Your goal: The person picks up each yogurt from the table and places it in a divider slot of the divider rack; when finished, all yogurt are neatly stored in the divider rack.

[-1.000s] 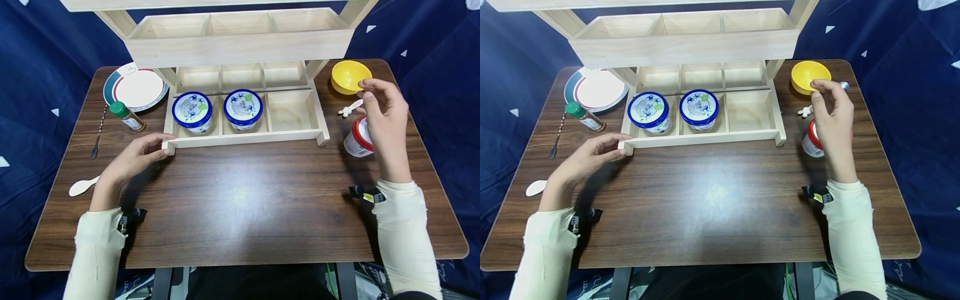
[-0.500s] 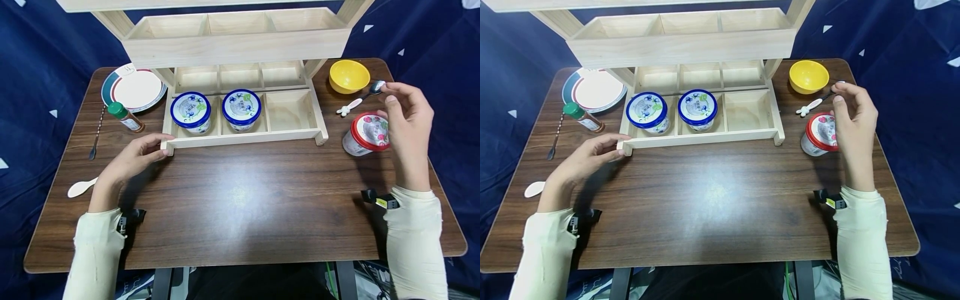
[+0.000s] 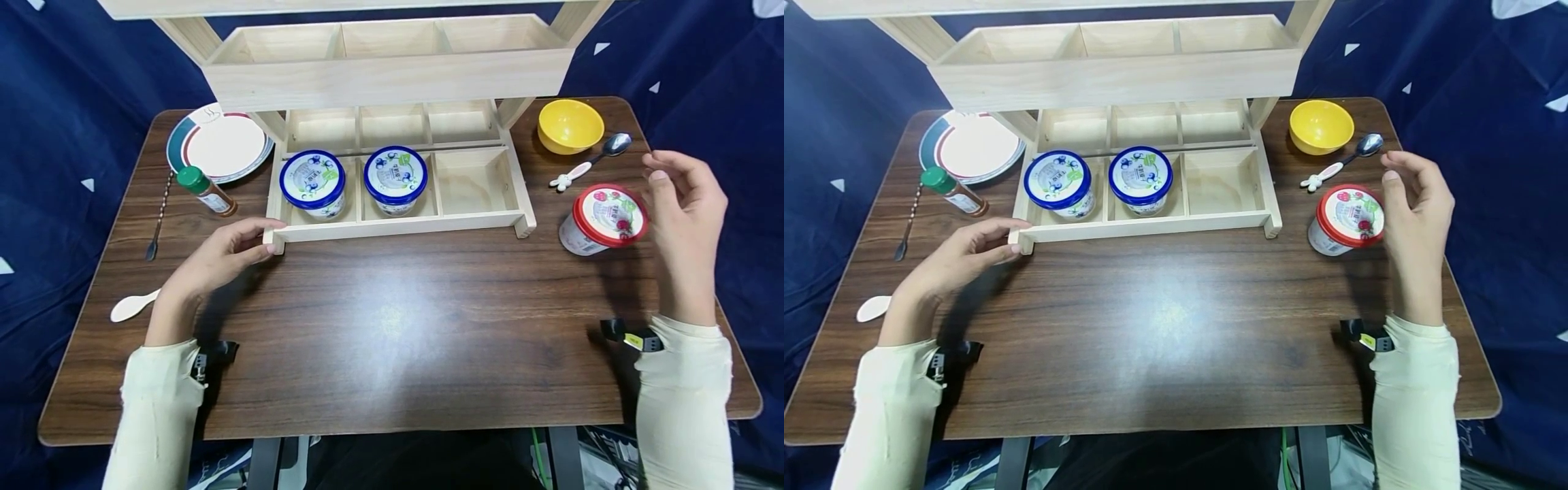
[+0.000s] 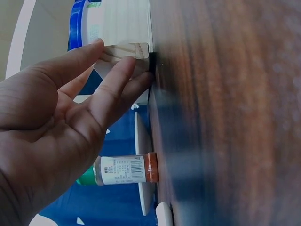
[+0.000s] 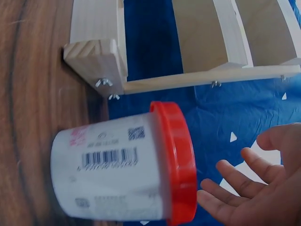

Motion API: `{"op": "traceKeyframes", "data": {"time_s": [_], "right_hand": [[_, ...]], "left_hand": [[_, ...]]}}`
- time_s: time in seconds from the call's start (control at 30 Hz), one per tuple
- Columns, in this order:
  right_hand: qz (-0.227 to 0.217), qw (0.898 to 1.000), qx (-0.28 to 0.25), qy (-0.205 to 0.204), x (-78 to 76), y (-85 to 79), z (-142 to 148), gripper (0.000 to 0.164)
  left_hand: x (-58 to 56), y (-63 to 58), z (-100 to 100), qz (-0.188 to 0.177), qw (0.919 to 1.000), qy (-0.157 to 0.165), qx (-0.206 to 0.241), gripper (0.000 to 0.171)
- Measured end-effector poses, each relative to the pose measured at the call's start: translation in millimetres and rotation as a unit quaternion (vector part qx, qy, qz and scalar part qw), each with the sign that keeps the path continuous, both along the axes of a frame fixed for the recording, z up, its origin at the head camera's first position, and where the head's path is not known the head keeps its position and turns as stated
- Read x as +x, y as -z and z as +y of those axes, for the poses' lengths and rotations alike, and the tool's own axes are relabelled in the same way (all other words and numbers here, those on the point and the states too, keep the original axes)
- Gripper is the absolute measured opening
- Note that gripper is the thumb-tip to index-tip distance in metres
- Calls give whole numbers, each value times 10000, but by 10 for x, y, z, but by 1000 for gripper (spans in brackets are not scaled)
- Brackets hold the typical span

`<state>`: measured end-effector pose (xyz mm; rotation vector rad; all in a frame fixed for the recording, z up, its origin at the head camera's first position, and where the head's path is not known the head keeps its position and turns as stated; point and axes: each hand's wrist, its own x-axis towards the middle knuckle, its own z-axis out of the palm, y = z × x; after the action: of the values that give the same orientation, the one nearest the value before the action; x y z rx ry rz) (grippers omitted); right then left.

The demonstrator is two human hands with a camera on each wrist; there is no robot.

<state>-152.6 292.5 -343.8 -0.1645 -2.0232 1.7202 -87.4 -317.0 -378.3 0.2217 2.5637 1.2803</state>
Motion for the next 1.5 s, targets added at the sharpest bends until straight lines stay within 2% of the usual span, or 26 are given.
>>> {"op": "traceKeyframes", "data": {"time_s": [0.1, 0.17, 0.3, 0.43, 0.63, 0.97, 1.1, 1.5], "right_hand": [[42, 9993, -380, 14, 9, 49, 40, 27], [45, 9989, -457, 27, 17, 84, 60, 28], [-23, 9999, -106, 132, 36, 143, 93, 30], [-309, 9981, 429, 323, 62, 190, 124, 30], [-638, 9954, 549, 468, 92, 252, 169, 30], [-703, 9963, 28, 493, 139, 327, 212, 28], [-737, 9958, -398, 365, 167, 358, 226, 26], [-1120, 9863, -1210, -91, 241, 507, 196, 27]], "left_hand": [[-9, 8, -3, -39, 10000, 8, 7, 40], [-14, 10, -5, -63, 10000, 6, 12, 40], [-11, 4, 0, -39, 10000, -3, 33, 39], [-5, 5, 11, -27, 9998, 21, 207, 38], [-2, 9, 13, -9, 9997, 23, 251, 37], [-6, 16, 3, 52, 9997, 12, 240, 38], [-2, 18, -1, -5, 9997, -10, 253, 38], [2, 15, 2, -48, 9998, -37, 191, 38]]}}
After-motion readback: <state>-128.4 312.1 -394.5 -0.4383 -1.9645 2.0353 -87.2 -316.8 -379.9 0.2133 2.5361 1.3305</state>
